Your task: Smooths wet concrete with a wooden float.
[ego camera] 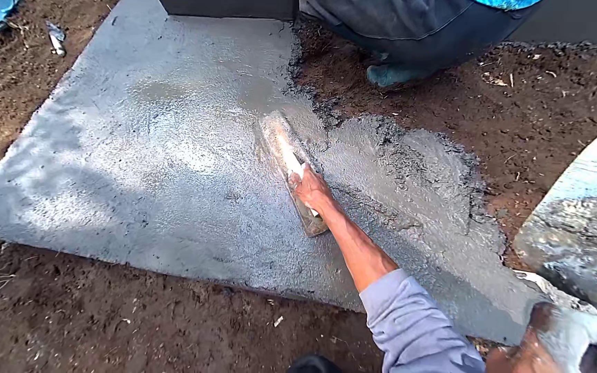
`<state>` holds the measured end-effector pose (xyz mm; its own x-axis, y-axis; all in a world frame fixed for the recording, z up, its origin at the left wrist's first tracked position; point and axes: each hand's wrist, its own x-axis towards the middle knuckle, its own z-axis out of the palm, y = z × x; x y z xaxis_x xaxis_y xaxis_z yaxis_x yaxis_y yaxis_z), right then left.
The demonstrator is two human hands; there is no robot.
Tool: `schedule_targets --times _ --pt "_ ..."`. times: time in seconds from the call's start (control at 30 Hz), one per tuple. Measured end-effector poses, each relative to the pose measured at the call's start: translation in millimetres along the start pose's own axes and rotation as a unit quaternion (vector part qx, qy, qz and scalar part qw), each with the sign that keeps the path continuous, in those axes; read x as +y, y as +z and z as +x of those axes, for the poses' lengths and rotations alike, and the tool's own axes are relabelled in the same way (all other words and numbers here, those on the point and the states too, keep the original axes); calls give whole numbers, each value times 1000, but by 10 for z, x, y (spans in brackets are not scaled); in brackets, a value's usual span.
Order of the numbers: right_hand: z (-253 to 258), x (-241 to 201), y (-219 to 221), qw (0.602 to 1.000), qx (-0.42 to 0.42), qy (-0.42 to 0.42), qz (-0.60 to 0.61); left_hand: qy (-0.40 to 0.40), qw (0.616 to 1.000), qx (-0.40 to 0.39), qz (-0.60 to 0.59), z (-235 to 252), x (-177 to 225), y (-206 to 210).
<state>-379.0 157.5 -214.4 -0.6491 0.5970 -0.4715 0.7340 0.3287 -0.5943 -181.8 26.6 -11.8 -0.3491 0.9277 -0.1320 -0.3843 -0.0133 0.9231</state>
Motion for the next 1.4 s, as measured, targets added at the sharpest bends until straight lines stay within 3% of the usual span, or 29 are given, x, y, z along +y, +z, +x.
schedule_targets --times 0.3,0.43,0.5,0.6,0.7,0.8,1.2,1.4 --pt "-348 620 -299 992 67 93 46 -37 999 -22 -11 60 -50 82" --pt "-826 928 -383 978 130 130 99 -41 998 -44 -18 62 -102 80" --pt "-994 908 -317 970 129 129 161 -47 998 -49 2 75 -89 60" --pt "-983 635 -80 962 60 70 259 -46 998 -51 -11 83 -87 104" --pt "-734 333 59 975 -1 50 217 -21 999 -33 -23 80 -155 192" --pt "-593 318 109 979 5 54 195 -41 998 -43 -21 78 -142 165" --pt "-932 1075 -236 966 93 126 208 -54 996 -56 -46 147 -285 357" --pt "-1165 1350 -398 959 86 149 225 -54 997 -57 -3 123 -339 411"
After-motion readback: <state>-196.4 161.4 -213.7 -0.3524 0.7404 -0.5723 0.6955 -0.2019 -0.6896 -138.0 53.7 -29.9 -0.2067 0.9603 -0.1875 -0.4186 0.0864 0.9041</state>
